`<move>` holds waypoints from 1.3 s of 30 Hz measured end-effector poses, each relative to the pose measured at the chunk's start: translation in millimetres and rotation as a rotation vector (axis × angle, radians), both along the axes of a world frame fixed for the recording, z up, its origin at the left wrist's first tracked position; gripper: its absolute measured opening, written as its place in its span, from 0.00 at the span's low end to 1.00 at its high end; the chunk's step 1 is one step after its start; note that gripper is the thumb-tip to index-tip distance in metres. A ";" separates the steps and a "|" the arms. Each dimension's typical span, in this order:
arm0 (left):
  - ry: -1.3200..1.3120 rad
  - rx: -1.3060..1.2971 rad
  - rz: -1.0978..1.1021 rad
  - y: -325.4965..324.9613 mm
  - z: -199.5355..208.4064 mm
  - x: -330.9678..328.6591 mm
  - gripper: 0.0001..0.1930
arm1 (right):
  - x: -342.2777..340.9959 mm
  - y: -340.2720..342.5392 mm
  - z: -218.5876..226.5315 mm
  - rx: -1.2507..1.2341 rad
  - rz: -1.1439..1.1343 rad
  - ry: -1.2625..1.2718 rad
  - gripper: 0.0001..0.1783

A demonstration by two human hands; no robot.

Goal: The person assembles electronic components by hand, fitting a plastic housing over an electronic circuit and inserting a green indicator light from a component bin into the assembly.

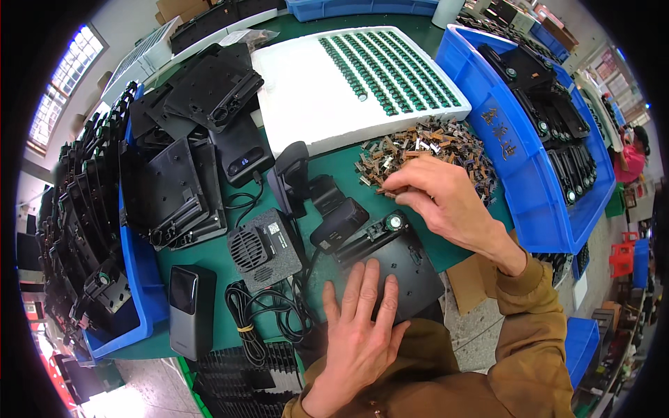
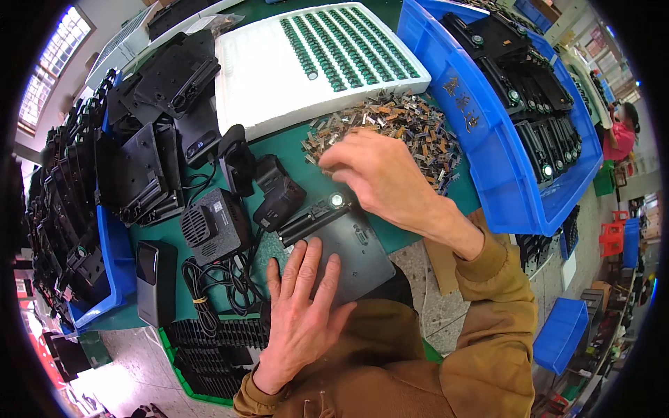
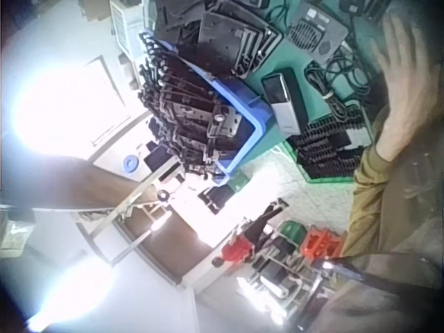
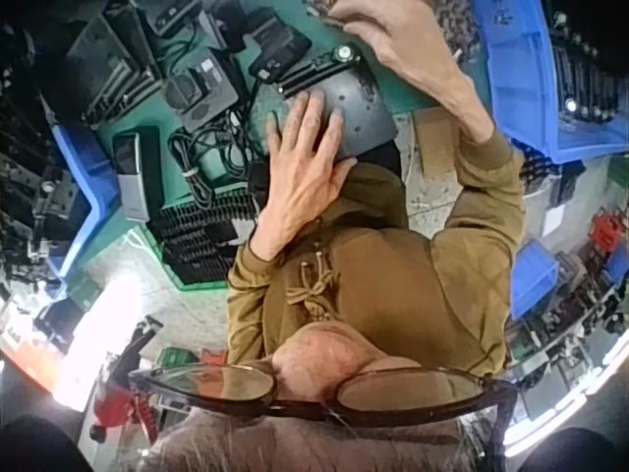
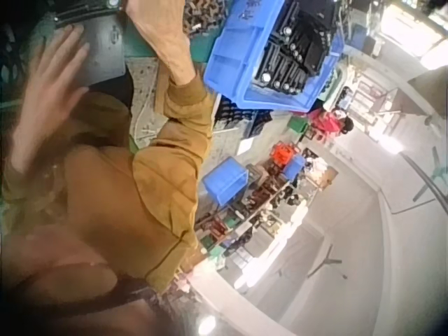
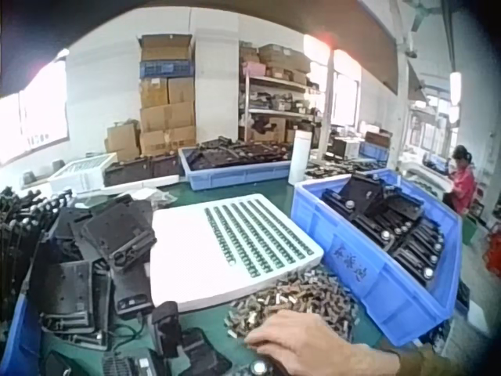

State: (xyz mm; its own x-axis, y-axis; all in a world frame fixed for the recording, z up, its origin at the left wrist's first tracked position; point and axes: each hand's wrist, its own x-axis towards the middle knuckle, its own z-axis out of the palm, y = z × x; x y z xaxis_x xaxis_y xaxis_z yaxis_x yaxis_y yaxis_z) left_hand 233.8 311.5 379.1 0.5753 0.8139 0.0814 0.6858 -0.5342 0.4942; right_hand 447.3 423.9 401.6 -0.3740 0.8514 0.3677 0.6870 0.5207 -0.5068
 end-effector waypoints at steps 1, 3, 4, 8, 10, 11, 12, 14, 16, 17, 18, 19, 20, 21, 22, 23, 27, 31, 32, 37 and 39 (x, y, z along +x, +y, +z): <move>-0.002 0.000 0.000 0.0 -0.5 -0.5 0.36 | -0.8 -4.8 4.4 -0.001 0.003 0.001 0.10; -0.007 0.000 0.000 -0.4 -1.4 -0.8 0.36 | -2.2 -19.5 13.4 -0.570 -0.182 0.447 0.12; -0.003 0.000 0.003 -0.6 -2.0 -1.2 0.36 | -0.8 -24.8 14.1 -0.572 -0.181 0.446 0.12; 0.002 -0.002 -0.008 0.5 0.7 0.9 0.36 | 11.4 -47.0 16.1 -0.770 -0.210 0.671 0.09; 0.001 -0.003 -0.007 0.7 0.8 1.3 0.37 | 13.1 -53.7 9.0 -0.883 -0.220 0.839 0.11; 0.002 -0.006 0.000 0.4 1.1 1.3 0.37 | 14.0 -54.9 7.0 -0.902 -0.222 0.832 0.12; 0.002 -0.005 -0.003 0.2 1.2 1.3 0.37 | 13.6 -56.5 5.4 -0.900 -0.225 0.833 0.12; 0.002 -0.006 0.002 0.1 1.0 1.4 0.37 | 11.2 -59.2 2.6 -0.894 -0.252 0.890 0.14; 0.000 -0.010 0.001 0.2 1.3 1.5 0.38 | 11.1 -60.5 1.7 -0.887 -0.255 0.863 0.14; -0.004 -0.014 0.002 -0.1 1.5 1.6 0.38 | 11.4 -61.1 1.5 -0.881 -0.257 0.833 0.14; -0.004 -0.015 0.000 -0.3 1.4 1.6 0.38 | 12.1 -61.5 1.2 -0.880 -0.259 0.834 0.14; -0.005 -0.013 0.000 -0.5 1.1 1.5 0.38 | 13.1 -61.6 0.9 -0.881 -0.235 0.821 0.14; -0.005 -0.011 0.000 -0.6 0.8 1.5 0.38 | 13.9 -61.7 0.5 -0.881 -0.212 0.809 0.14; -0.005 -0.012 -0.001 -0.6 0.7 1.5 0.38 | 14.4 -61.9 0.3 -0.882 -0.214 0.809 0.14; -0.003 -0.010 0.000 -0.7 0.8 1.5 0.38 | 14.7 -62.0 0.0 -0.892 -0.207 0.799 0.13; 0.000 -0.008 0.001 -0.8 1.0 1.4 0.38 | 15.0 -62.2 0.1 -0.901 -0.201 0.789 0.12; -0.005 -0.009 0.002 -0.6 1.0 1.4 0.38 | 15.3 -63.4 0.9 -0.918 -0.219 0.818 0.12; -0.006 -0.005 0.001 -0.4 1.3 1.2 0.38 | 20.0 -65.6 -3.1 -0.921 -0.178 0.814 0.14; -0.008 -0.007 0.000 -0.3 1.2 1.3 0.38 | 20.9 -66.4 -4.1 -0.911 -0.157 0.823 0.15; -0.011 -0.013 0.002 -0.1 1.5 1.4 0.38 | 21.5 -67.9 -3.1 -0.926 -0.178 0.802 0.15; -0.010 -0.017 0.003 -0.3 1.5 1.3 0.38 | 19.7 -68.3 -1.1 -0.924 -0.190 0.792 0.14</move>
